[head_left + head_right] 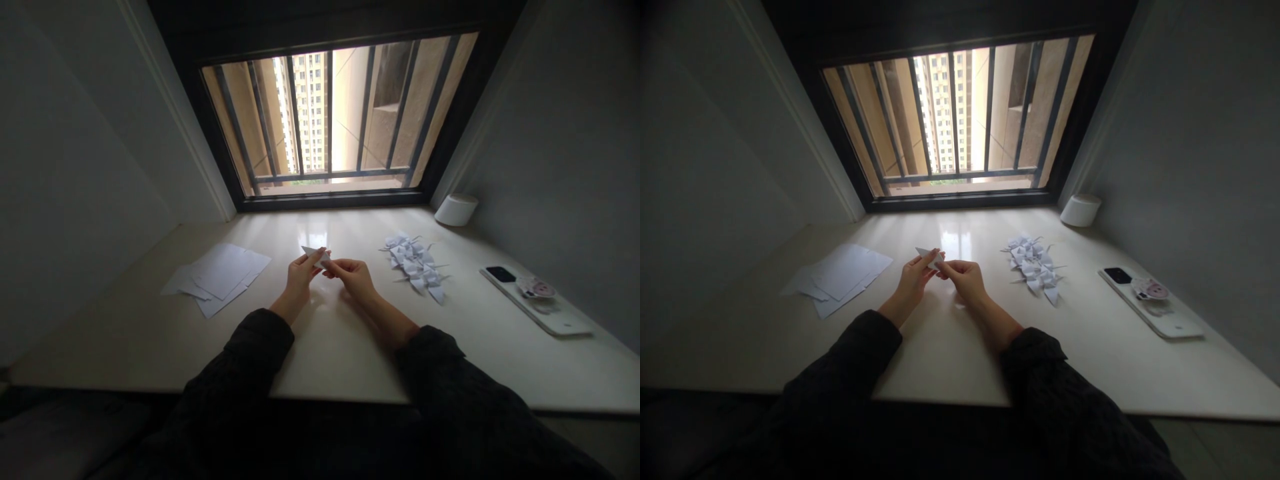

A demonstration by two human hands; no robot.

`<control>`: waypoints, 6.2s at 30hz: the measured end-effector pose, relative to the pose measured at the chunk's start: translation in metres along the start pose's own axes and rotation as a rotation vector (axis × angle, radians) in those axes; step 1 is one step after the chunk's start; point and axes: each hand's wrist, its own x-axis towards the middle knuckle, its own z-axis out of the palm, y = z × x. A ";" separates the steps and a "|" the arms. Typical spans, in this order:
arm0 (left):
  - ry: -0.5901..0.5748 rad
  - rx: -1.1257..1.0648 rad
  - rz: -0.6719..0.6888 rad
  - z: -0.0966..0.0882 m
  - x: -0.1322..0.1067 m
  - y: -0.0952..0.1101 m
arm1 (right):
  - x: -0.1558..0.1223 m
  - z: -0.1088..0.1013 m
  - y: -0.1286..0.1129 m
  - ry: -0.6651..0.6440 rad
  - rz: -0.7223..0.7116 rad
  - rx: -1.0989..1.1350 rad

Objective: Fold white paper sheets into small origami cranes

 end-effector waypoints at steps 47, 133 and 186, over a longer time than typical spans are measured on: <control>0.084 0.134 0.053 -0.020 0.011 -0.002 | 0.007 -0.016 0.004 0.262 -0.004 -0.131; 0.055 0.182 0.075 -0.015 0.012 -0.006 | 0.001 -0.022 0.002 0.069 -0.689 -0.990; -0.474 0.399 0.086 -0.017 0.009 0.014 | -0.001 -0.030 -0.010 0.108 -0.791 -0.964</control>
